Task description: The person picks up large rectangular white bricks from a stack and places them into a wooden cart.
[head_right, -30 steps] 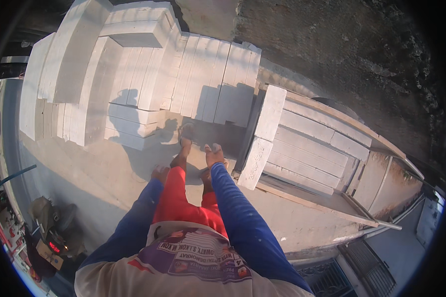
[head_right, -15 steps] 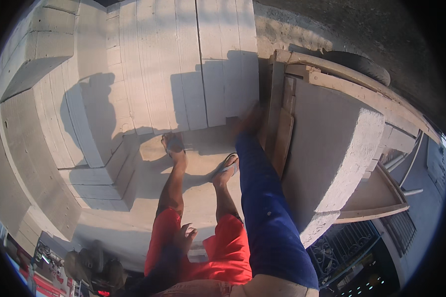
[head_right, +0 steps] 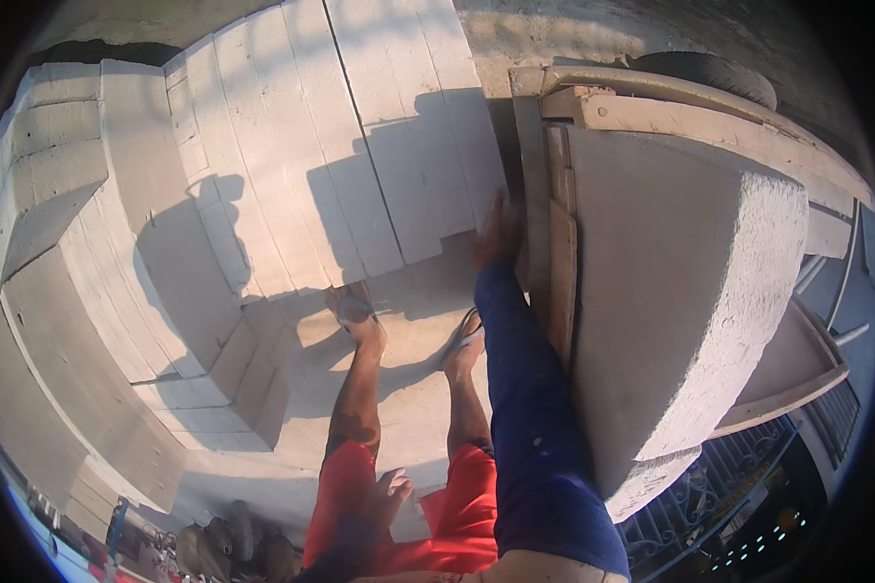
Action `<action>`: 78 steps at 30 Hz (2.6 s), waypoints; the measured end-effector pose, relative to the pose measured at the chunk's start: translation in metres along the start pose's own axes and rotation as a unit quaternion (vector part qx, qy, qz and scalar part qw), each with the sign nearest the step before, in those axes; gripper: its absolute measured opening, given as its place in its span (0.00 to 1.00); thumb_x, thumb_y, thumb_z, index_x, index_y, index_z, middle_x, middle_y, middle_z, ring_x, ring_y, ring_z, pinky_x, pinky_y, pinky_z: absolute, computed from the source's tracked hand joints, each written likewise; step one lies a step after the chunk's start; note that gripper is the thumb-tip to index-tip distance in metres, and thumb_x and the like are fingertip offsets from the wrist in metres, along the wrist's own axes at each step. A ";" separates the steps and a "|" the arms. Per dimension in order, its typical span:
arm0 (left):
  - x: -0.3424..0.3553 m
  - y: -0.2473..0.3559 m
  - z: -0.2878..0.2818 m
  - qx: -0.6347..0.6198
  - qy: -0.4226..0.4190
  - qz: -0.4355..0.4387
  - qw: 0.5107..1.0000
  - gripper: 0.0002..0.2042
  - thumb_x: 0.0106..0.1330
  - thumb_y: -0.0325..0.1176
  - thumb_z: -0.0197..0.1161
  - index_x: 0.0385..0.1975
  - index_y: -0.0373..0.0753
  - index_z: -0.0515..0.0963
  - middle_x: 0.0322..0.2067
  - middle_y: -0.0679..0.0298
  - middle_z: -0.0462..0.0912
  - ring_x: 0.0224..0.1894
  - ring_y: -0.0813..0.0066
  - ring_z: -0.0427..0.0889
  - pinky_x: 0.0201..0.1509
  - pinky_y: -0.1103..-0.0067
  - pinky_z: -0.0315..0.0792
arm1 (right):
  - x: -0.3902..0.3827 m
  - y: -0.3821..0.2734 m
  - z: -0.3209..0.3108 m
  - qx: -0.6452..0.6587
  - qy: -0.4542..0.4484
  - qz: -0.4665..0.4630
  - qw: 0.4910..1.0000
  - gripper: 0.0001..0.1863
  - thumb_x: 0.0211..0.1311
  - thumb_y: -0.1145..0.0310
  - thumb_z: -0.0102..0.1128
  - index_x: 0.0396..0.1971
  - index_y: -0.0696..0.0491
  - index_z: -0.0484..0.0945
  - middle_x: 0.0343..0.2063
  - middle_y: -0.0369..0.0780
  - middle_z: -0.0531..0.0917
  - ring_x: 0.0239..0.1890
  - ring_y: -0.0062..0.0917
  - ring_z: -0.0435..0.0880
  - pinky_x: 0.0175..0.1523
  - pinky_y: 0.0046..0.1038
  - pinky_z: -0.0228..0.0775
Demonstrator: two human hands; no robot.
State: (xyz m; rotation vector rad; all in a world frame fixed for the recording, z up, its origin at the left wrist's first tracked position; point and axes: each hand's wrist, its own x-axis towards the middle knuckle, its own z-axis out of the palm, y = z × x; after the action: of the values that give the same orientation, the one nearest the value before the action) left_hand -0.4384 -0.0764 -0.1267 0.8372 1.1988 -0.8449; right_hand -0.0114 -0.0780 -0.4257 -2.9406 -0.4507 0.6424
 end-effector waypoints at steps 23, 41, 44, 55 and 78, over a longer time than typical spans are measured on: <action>-0.003 -0.004 -0.029 0.064 -0.033 0.001 0.997 0.28 0.68 0.44 0.60 0.61 0.32 0.65 0.49 0.52 0.81 0.52 0.64 0.82 0.55 0.73 0.74 | -0.132 0.049 0.029 -0.007 0.007 0.043 0.999 0.54 0.48 0.64 0.72 0.73 0.47 0.46 0.65 0.52 0.62 0.65 0.49 0.63 0.68 0.43 0.56; 0.007 -0.059 -0.025 0.043 -0.068 -0.022 0.997 0.26 0.70 0.45 0.58 0.62 0.35 0.65 0.51 0.53 0.80 0.49 0.64 0.83 0.49 0.73 0.75 | -0.200 0.058 0.031 0.019 -0.058 0.114 0.992 0.54 0.48 0.61 0.72 0.72 0.47 0.47 0.54 0.52 0.72 0.56 0.46 0.71 0.61 0.43 0.65; 0.008 -0.064 -0.015 0.184 -0.024 0.043 0.982 0.25 0.69 0.45 0.60 0.59 0.36 0.67 0.46 0.51 0.82 0.45 0.62 0.84 0.46 0.72 0.77 | -0.259 0.078 0.035 -0.019 -0.097 0.139 0.985 0.54 0.47 0.56 0.72 0.72 0.43 0.48 0.51 0.55 0.71 0.53 0.48 0.73 0.55 0.42 0.69; 0.019 -0.136 -0.035 0.167 0.005 0.023 0.986 0.32 0.66 0.58 0.57 0.57 0.36 0.71 0.51 0.48 0.79 0.52 0.54 0.80 0.55 0.68 0.73 | -0.420 0.048 -0.091 0.018 -0.190 0.167 0.967 0.56 0.39 0.56 0.73 0.71 0.36 0.50 0.46 0.53 0.72 0.50 0.47 0.74 0.56 0.42 0.66; -0.022 0.024 -0.016 -0.322 -0.179 -0.273 0.889 0.28 0.66 0.64 0.48 0.58 0.52 0.69 0.53 0.60 0.77 0.54 0.55 0.74 0.53 0.51 0.66 | -0.299 0.066 -0.106 0.218 -0.376 0.146 0.888 0.52 0.48 0.32 0.56 0.67 0.52 0.62 0.64 0.51 0.67 0.68 0.47 0.61 0.71 0.36 0.52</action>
State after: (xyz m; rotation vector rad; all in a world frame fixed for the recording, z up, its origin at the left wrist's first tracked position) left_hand -0.4276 -0.0496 -0.1053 -0.2148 1.2778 -0.9106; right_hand -0.2091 -0.2356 -0.2226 -2.2448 0.1057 1.6787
